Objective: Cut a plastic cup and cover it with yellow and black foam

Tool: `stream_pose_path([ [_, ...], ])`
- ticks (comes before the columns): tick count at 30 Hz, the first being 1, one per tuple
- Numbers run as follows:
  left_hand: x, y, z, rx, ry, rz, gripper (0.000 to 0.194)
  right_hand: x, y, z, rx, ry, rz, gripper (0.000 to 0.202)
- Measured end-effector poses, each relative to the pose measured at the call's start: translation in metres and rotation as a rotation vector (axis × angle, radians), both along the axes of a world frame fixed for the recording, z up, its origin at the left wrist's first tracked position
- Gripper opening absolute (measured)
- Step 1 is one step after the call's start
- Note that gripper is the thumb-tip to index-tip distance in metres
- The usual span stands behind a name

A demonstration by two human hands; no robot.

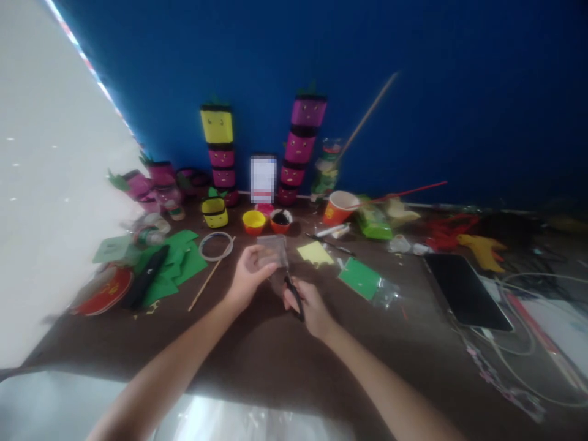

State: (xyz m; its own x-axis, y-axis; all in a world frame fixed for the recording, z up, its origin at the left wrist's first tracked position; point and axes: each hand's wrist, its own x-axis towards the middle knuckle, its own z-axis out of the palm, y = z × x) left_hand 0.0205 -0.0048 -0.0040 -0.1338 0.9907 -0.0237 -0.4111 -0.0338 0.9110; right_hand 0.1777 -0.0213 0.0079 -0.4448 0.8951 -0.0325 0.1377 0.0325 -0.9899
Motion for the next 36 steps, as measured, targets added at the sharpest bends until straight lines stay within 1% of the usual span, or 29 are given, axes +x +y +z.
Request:
stream_pose_path([
  [5, 0.002, 0.0, 0.004, -0.012, 0.045, 0.052, 0.049, -0.001, 0.001, -0.005, -0.043, 0.041, -0.005, 0.045],
  [9, 0.001, 0.001, 0.001, 0.003, 0.085, 0.072, 0.05, -0.001, 0.003, -0.013, -0.082, 0.047, -0.027, 0.044],
  [12, -0.001, 0.002, -0.002, 0.006, 0.097, 0.075, 0.05, -0.001, 0.004, -0.016, -0.098, 0.08, -0.017, 0.043],
  [19, 0.0, 0.003, -0.004, 0.001, 0.057, 0.064, 0.048, -0.002, 0.005, -0.013, -0.095, 0.032, -0.016, 0.045],
  [24, -0.001, 0.003, -0.006, -0.019, 0.031, 0.042, 0.048, -0.002, 0.005, -0.013, -0.064, -0.026, -0.025, 0.045],
  [27, -0.004, 0.004, -0.004, -0.025, 0.001, 0.009, 0.051, 0.001, 0.007, -0.014, -0.04, -0.093, -0.018, 0.041],
  [31, -0.012, 0.007, 0.003, -0.023, -0.033, -0.018, 0.055, 0.003, 0.009, -0.015, 0.011, -0.168, -0.003, 0.039],
  [33, -0.014, 0.008, 0.006, -0.031, -0.006, -0.006, 0.049, 0.003, 0.009, -0.015, 0.013, -0.173, -0.01, 0.041],
  [36, -0.014, 0.009, 0.006, -0.047, 0.026, 0.017, 0.04, 0.003, 0.008, -0.014, -0.043, -0.123, 0.0, 0.043],
])
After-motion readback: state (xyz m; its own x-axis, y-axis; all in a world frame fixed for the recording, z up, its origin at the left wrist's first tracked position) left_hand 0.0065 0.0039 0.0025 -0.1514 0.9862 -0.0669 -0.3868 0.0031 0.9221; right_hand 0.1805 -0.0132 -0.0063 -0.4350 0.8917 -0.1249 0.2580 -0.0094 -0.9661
